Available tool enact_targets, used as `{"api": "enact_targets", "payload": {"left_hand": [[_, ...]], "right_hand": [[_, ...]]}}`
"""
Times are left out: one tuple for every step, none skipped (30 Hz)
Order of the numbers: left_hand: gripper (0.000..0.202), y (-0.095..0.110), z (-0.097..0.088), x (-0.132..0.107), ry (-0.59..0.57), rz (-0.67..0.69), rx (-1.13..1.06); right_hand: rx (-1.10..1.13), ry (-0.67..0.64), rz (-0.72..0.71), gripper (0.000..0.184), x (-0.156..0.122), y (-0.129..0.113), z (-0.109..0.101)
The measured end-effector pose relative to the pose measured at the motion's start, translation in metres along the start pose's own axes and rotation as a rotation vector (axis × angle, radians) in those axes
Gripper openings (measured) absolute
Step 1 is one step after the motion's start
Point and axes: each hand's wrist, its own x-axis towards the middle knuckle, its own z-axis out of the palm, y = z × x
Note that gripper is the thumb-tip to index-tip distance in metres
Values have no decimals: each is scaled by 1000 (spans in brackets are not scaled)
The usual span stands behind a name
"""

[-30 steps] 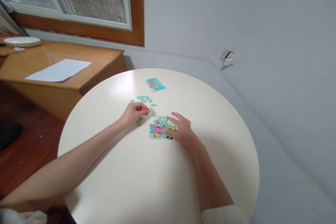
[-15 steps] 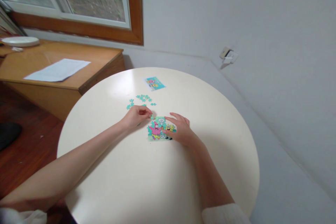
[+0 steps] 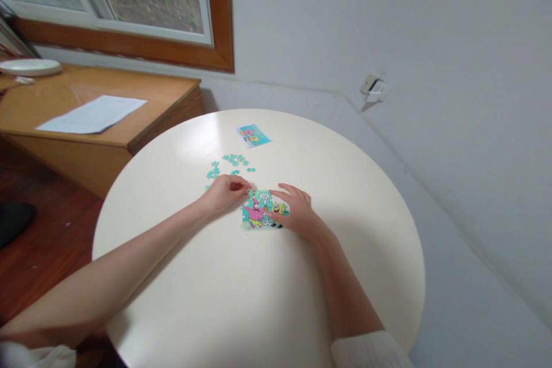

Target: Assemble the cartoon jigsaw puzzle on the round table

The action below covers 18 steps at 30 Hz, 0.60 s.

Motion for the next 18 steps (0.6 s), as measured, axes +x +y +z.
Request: {"api": "enact_targets", "payload": {"left_hand": [[14,0,0,0,-4,9,19],[15,0,1,-1,-9,16,42],[16,0,1,-1,-13,23,67],[16,1,1,-1,-13,31,96],[17,2,1,-2,-10,39,127],[18,3,1,-3,-6,49,159],[19,4,1,-3,-4,60,191],[19,5,1,-4,-5,72,223],[20,6,0,-4,-9,85,255],[21,7,0,-5,-13,99,287],[21,8,0,-5,-15,114,319],[22,9,-1,-5,-13,127,348],[22,9,-1,-5,-9,136,374],[21,9,-1,-5,-6,142,394],[21,9,-1,-5,-7,146,407],[20,9,-1,-5,-9,149,416],[20,9,-1,-5,-12,150,421],[19,9,-1,-5,-14,151,426]], "right_hand": [[-1,-1,-2,52,0,-1,0],[-4,-1,-1,52,0,-1,-1],[-7,-2,1,52,0,-2,-2],[-10,-3,5,52,0,-3,-2],[-11,-5,9,52,0,-3,-3],[-13,-8,12,52,-1,-4,-4],[-13,-12,13,52,-1,-4,-4],[-12,-14,14,52,-1,-4,-4],[-12,-15,14,52,-1,-4,-4],[-12,-12,15,51,-1,-4,-4],[-13,-8,15,51,-1,-4,-4],[-13,-5,16,51,-1,-4,-4],[-13,-6,17,52,-1,-4,-4],[-14,-9,18,52,-1,-4,-4],[-14,-14,19,52,-1,-4,-4],[-15,-18,22,53,-1,-4,-4],[-15,-22,24,53,-1,-4,-4],[-15,-22,25,53,-1,-4,-4]]}}
